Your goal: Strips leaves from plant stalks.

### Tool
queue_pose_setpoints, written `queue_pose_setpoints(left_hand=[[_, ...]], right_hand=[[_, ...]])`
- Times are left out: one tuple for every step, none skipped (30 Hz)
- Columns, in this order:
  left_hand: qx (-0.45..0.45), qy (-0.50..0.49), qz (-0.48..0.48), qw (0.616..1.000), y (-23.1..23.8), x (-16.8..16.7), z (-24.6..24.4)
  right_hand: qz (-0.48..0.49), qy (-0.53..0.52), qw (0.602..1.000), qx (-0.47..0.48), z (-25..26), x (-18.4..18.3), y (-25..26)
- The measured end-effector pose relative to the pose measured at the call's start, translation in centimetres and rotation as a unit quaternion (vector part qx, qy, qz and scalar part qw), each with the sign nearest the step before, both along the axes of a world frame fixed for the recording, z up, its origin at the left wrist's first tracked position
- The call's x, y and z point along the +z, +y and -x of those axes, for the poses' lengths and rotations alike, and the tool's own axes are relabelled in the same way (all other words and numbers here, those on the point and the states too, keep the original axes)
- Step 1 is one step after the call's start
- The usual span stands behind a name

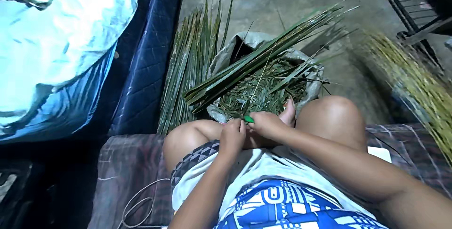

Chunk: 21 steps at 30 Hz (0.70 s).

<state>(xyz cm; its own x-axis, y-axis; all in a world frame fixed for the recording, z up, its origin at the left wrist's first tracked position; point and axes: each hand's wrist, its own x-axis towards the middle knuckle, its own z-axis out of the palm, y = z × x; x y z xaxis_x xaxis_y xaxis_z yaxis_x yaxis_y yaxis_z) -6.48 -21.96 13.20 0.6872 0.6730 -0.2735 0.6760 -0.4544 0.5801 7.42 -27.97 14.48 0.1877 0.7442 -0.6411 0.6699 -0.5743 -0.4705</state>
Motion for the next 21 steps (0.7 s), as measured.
queue_pose_setpoints(left_hand=[[0.0, -0.005, -0.002, 1.0, 0.0, 0.1, 0.0], [0.002, -0.011, -0.006, 1.0, 0.0, 0.1, -0.1], [0.003, -0.016, -0.011, 1.0, -0.1, 0.0, -0.1], [0.002, -0.019, -0.015, 1.0, -0.2, 0.0, -0.1], [-0.001, -0.022, -0.02, 1.0, -0.3, -0.1, -0.1], [-0.005, -0.025, -0.025, 0.999, -0.5, -0.2, -0.1], [-0.008, -0.027, -0.029, 0.999, -0.6, -0.3, 0.0], [-0.01, -0.028, -0.032, 0.999, -0.5, -0.4, -0.1], [-0.011, -0.026, -0.034, 0.999, -0.5, -0.4, -0.1], [-0.012, -0.023, -0.036, 0.999, -0.3, -0.4, -0.1], [-0.014, -0.018, -0.037, 0.999, -0.2, -0.3, -0.1], [-0.014, -0.016, -0.038, 0.999, -0.2, -0.2, 0.0], [-0.014, -0.015, -0.039, 0.999, -0.2, -0.2, 0.1], [-0.015, -0.012, -0.035, 0.999, -0.2, -0.2, 0.2], [-0.016, -0.004, -0.027, 0.999, -0.3, -0.2, 0.2], [-0.017, 0.004, -0.019, 1.0, -0.3, -0.1, 0.1], [-0.018, 0.011, -0.016, 1.0, -0.3, -0.1, 0.0], [-0.017, 0.017, -0.015, 1.0, -0.2, -0.1, -0.2], [-0.016, 0.022, -0.017, 0.999, -0.1, -0.1, -0.4], [-0.017, 0.027, -0.023, 0.999, 0.0, 0.0, -0.7], [-0.02, 0.032, -0.033, 0.999, 0.1, 0.1, -0.8]], right_hand=[[0.002, -0.028, 1.0, -0.011, -0.5, -0.1, 0.3], [0.005, -0.056, 0.998, -0.029, -1.2, -0.2, 0.7], [0.01, -0.081, 0.995, -0.051, -1.9, -0.4, 1.0], [0.017, -0.1, 0.992, -0.073, -2.7, -0.6, 1.2], [0.019, -0.108, 0.989, -0.094, -3.3, -0.7, 1.3], [0.018, -0.106, 0.988, -0.109, -3.7, -0.6, 1.2], [0.015, -0.088, 0.989, -0.116, -3.7, -0.4, 1.1], [0.012, -0.054, 0.993, -0.109, -3.4, 0.0, 0.9], [0.011, -0.011, 0.996, -0.091, -2.8, 0.3, 0.6], [0.011, 0.035, 0.997, -0.069, -2.0, 0.4, 0.3], [0.012, 0.073, 0.996, -0.053, -1.1, 0.5, 0.0], [0.014, 0.102, 0.994, -0.044, -0.5, 0.6, -0.2], [0.017, 0.106, 0.994, -0.038, -0.2, 0.5, -0.3], [0.023, 0.092, 0.995, -0.029, -0.2, 0.3, -0.2], [0.029, 0.066, 0.997, -0.022, -0.3, 0.0, 0.0], [0.036, 0.034, 0.999, -0.017, -0.6, -0.2, 0.1], [0.042, 0.0, 0.999, -0.013, -0.7, -0.3, 0.3], [0.046, -0.03, 0.998, -0.011, -0.8, -0.2, 0.6], [0.049, -0.053, 0.997, -0.011, -0.8, 0.0, 0.8], [0.05, -0.072, 0.996, -0.015, -0.9, 0.2, 1.1], [0.05, -0.089, 0.995, -0.023, -1.0, 0.2, 1.3]])
